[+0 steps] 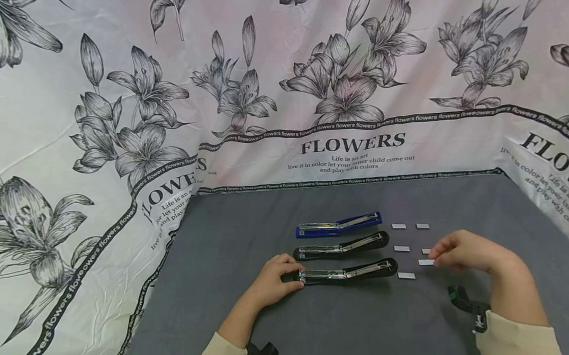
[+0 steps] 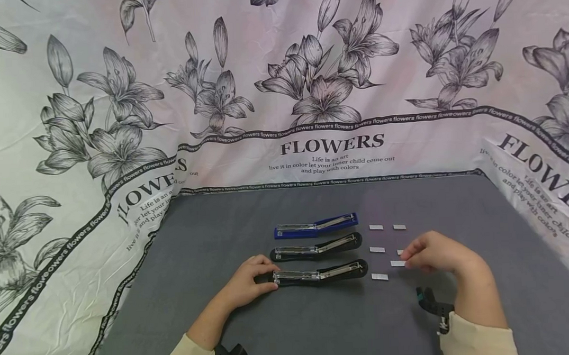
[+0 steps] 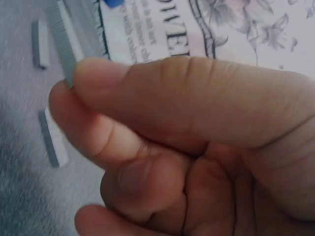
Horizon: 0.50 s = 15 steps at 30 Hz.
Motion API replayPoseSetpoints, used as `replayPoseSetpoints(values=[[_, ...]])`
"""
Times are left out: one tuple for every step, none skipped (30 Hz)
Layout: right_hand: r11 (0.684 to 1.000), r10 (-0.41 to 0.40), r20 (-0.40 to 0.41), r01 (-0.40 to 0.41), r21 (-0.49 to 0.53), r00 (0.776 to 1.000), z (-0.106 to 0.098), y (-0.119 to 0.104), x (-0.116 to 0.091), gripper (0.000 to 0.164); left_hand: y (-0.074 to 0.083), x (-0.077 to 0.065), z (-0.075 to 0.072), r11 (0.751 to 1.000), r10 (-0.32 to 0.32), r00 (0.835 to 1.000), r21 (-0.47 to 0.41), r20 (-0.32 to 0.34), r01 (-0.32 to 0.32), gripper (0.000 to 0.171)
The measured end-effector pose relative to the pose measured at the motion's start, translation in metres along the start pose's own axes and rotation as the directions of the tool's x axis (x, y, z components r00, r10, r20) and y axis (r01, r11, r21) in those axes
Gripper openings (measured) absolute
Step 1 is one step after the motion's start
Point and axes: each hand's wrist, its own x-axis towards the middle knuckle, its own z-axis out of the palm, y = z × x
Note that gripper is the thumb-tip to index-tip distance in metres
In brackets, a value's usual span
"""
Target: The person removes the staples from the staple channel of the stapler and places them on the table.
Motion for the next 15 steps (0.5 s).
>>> replayPoseSetpoints(values=[[1.000, 0.013, 0.006, -0.013, 0.006, 1.000, 0.000, 0.003, 0.000, 0.018, 0.000, 0.000, 0.000, 1.000, 0.001, 1.000, 0.001, -0.001, -0.001, 0.034], [1.000, 0.015, 0.013, -0.015, 0.011, 1.000, -0.001, 0.005, 0.000, 0.018, -0.001, 0.000, 0.000, 1.000, 0.002, 1.000, 0.004, -0.002, -0.002, 0.034], [1.000, 0.022, 0.019, -0.023, 0.013, 1.000, -0.001, 0.007, 0.000, 0.018, -0.001, 0.000, 0.000, 1.000, 0.003, 1.000, 0.006, -0.001, -0.003, 0.034], [0.999, 0.031, 0.026, -0.032, 0.021, 0.999, -0.002, 0.009, 0.000, 0.017, -0.001, 0.000, 0.000, 1.000, 0.003, 1.000, 0.007, -0.002, -0.003, 0.034], [0.999, 0.037, 0.039, -0.038, 0.029, 0.999, -0.002, 0.011, 0.000, 0.017, -0.002, 0.000, 0.000, 1.000, 0.003, 1.000, 0.010, -0.002, -0.003, 0.035], [0.998, 0.042, 0.050, -0.044, 0.038, 0.998, -0.001, 0.013, 0.001, 0.016, -0.002, -0.001, 0.000, 1.000, 0.003, 1.000, 0.012, -0.003, -0.003, 0.035], [0.998, 0.043, 0.062, -0.046, 0.052, 0.997, -0.001, 0.015, 0.001, 0.015, -0.002, -0.001, -0.001, 1.000, 0.002, 1.000, 0.014, -0.003, -0.002, 0.035], [0.997, 0.044, 0.071, -0.048, 0.060, 0.997, -0.001, 0.017, 0.002, 0.014, -0.002, -0.002, -0.001, 1.000, 0.000, 1.000, 0.015, -0.003, 0.000, 0.035], [0.996, 0.051, 0.076, -0.056, 0.067, 0.996, 0.000, 0.019, 0.002, 0.013, -0.001, -0.002, -0.001, 1.000, 0.000, 1.000, 0.016, -0.003, 0.000, 0.035], [0.996, 0.060, 0.077, -0.065, 0.067, 0.995, 0.000, 0.021, 0.002, 0.011, -0.001, -0.002, -0.002, 1.000, 0.000, 1.000, 0.016, -0.003, 0.000, 0.035], [0.995, 0.074, 0.076, -0.079, 0.066, 0.994, 0.001, 0.022, 0.003, 0.010, -0.001, -0.003, -0.002, 1.000, 0.000, 1.000, 0.015, -0.002, 0.000, 0.035], [0.994, 0.089, 0.070, -0.093, 0.062, 0.994, 0.001, 0.022, 0.003, 0.009, -0.001, -0.003, -0.002, 1.000, -0.002, 1.000, 0.016, -0.002, 0.002, 0.035], [0.992, 0.107, 0.062, -0.110, 0.053, 0.992, 0.002, 0.023, 0.003, 0.008, -0.001, -0.003, -0.003, 1.000, -0.004, 1.000, 0.017, -0.002, 0.004, 0.035], [0.991, 0.124, 0.051, -0.126, 0.038, 0.991, 0.003, 0.022, 0.004, 0.007, -0.001, -0.003, -0.002, 1.000, -0.004, 1.000, 0.018, -0.003, 0.004, 0.035], [0.989, 0.142, 0.041, -0.143, 0.027, 0.989, 0.003, 0.021, 0.004, 0.007, -0.002, -0.003, -0.002, 1.000, -0.005, 1.000, 0.020, -0.003, 0.005, 0.035]])
